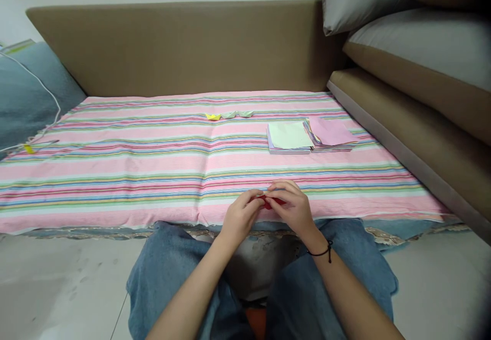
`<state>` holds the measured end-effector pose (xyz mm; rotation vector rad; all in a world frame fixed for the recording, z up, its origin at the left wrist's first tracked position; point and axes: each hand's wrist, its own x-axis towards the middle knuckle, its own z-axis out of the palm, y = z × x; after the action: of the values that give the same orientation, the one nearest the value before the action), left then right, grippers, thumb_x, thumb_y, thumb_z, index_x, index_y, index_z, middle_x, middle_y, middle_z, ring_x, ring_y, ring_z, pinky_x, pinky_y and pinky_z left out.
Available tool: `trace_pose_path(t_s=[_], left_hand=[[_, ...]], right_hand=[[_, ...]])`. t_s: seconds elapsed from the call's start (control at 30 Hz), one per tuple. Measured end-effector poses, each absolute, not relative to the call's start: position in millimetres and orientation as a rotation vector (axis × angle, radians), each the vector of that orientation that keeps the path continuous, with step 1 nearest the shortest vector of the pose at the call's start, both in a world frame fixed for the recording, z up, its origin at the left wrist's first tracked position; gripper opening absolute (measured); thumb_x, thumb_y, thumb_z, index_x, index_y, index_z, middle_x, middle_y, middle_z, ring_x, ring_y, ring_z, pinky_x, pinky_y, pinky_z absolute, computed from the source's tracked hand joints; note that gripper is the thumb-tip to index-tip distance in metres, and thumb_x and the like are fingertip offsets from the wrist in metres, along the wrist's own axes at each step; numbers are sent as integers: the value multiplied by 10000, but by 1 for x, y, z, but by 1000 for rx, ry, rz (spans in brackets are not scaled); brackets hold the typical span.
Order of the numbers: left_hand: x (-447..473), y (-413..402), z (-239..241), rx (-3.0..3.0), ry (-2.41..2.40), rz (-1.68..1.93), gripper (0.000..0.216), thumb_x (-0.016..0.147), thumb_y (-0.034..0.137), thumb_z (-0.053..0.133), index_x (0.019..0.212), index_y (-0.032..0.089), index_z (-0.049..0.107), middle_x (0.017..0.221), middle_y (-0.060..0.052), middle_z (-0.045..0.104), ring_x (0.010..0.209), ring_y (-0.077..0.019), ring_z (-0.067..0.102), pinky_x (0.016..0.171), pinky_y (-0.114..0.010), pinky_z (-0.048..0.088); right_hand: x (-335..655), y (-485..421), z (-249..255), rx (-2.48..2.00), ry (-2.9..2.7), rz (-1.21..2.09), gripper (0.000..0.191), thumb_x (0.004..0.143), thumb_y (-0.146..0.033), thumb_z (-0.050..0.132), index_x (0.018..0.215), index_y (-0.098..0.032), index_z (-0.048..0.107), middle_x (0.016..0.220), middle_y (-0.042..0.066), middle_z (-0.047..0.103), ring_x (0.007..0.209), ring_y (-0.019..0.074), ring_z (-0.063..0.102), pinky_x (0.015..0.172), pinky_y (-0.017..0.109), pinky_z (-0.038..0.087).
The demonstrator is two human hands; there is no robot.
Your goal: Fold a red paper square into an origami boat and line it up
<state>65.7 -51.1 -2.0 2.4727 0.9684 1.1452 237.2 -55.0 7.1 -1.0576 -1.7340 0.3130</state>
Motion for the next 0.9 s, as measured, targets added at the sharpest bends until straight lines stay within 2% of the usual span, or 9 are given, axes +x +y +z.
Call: trace_pose_path(t_s=[0.27,0.5,0.73,0.9], left_hand=[[66,-50,-4,2430,949,1195,158,879,189,458,946,192,600,997,-74,625,926,-160,574,798,-300,492],[66,-50,-3,2411,957,1211,129,871,174,480,940,183,589,982,-76,629,921,-160,580,788,-295,495],[67,-51,0,2364,950,1208,244,882,176,468,1110,201,552,1008,-82,634,943,-169,588,803,-314,500],[67,-50,-2,2374,920,1231,273,881,167,470,1135,214,559,1031,-82,623,959,-161,589,807,-302,510]], right_hand=[[238,-58,10,-1063,-1757,281,149,807,-194,587,874,-296,674,828,18,677,921,232,582,854,440,468],[238,-57,13,-1067,-1723,292,123,793,-168,597,795,-268,668,848,33,667,926,225,579,843,425,472],[238,-55,13,-1072,-1665,399,112,787,-192,605,733,-261,674,826,36,672,909,230,592,843,435,472],[235,-57,12,-1084,-1619,456,113,792,-191,607,729,-259,670,811,32,671,888,223,595,841,427,474]])
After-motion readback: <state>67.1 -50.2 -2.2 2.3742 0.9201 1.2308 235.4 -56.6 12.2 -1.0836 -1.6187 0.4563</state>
